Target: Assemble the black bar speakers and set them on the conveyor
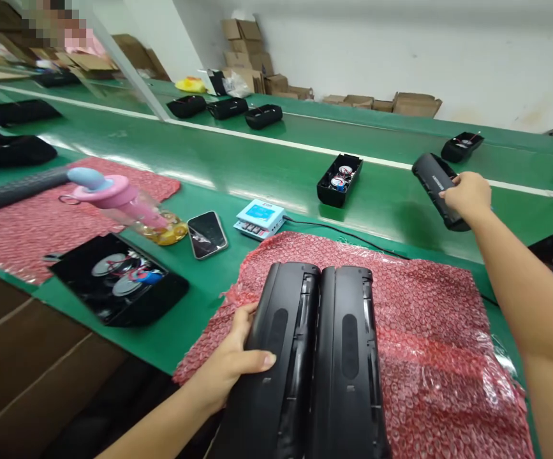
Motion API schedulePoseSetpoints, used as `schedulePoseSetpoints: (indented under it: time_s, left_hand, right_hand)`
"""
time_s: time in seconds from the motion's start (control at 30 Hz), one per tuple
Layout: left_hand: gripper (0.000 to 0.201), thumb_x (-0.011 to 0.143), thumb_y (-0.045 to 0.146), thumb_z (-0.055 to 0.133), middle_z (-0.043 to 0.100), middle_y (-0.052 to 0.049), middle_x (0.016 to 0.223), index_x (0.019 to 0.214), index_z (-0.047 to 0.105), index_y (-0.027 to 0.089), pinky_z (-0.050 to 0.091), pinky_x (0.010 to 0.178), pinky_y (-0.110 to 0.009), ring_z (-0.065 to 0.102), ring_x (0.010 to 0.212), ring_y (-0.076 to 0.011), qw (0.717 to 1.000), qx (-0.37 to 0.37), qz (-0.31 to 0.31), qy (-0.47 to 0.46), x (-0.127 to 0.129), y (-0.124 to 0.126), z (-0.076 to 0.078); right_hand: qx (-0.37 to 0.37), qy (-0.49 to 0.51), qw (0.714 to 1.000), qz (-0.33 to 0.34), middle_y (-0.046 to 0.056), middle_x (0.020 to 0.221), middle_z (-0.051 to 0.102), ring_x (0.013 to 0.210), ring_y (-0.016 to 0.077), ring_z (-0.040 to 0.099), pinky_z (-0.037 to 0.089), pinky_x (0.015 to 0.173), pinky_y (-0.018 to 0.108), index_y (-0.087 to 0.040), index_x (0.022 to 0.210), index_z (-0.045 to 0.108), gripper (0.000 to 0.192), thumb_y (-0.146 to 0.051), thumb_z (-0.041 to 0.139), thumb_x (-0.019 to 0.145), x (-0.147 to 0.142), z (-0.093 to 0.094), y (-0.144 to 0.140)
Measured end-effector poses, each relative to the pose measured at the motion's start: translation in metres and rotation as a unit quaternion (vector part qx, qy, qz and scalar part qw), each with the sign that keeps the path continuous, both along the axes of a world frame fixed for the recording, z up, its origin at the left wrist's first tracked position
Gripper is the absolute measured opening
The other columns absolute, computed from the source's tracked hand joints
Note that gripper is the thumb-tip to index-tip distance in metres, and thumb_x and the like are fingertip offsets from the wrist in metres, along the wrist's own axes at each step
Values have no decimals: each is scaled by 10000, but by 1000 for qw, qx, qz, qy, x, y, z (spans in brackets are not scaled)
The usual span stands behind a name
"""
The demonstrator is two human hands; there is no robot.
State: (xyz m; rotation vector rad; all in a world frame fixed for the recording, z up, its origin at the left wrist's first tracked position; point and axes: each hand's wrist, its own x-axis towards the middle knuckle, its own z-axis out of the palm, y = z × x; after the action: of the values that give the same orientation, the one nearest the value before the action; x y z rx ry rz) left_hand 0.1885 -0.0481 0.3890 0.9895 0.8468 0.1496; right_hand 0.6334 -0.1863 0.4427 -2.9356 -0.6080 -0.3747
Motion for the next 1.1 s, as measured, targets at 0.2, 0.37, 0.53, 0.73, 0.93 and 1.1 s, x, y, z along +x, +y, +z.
schedulePoseSetpoints:
  time_s: [0.2,0.37,0.53,0.73,0.93,1.1]
  left_hand:
    - [808,502,167,790,564,-100,1191,1183,364,263,543,765,-386,625,983,-276,1000,-8,20,-3,-5,-1,-7]
    - [750,597,165,742,678,-110,1020,1248,376,228,560,722,-381,684,777,-235,999,-33,-25,12,-7,-3,-3]
    - [849,561,132,773,708,-97,971,1294,362,255,573,671,-369,697,743,-247,998,-32,-41,17,-9,-3,-1]
    - [805,579,139,766,705,-105,1008,1280,386,249,578,659,-387,701,773,-269,999,-8,-46,24,-6,-9,5]
    - [465,675,278,723,715,-94,919,1084,533,170,569,666,-337,691,726,-221,998,18,-52,38,3,-1,4]
    - [390,684,281,705,688,-70,768,995,503,161,552,604,-326,657,608,-196,995,49,-54,65,8,6,-3]
  right_hand:
    - [12,-8,1000,18,139,959,662,875,261,600,381,677,317,-112,1099,607,371,-334,616,802,-125,-13,-70]
    - [-15,-23,999,15,147,1010,660,908,312,614,448,755,382,-169,1004,607,248,-314,492,838,-203,-55,-153]
    - [-38,-40,998,-7,205,922,626,880,360,592,452,764,461,-95,1062,583,344,-278,355,881,-237,-73,-173]
    - [16,58,980,188,170,1195,522,1062,312,529,461,846,445,-205,1350,444,506,-463,377,919,-296,-39,-99]
    - [-14,154,944,292,224,1257,491,1054,363,542,466,845,512,-157,1374,444,665,-562,477,848,-336,-40,-64]
    - [11,111,934,340,226,1144,529,1020,356,512,446,864,521,-80,1306,512,655,-523,533,824,-329,-42,-65]
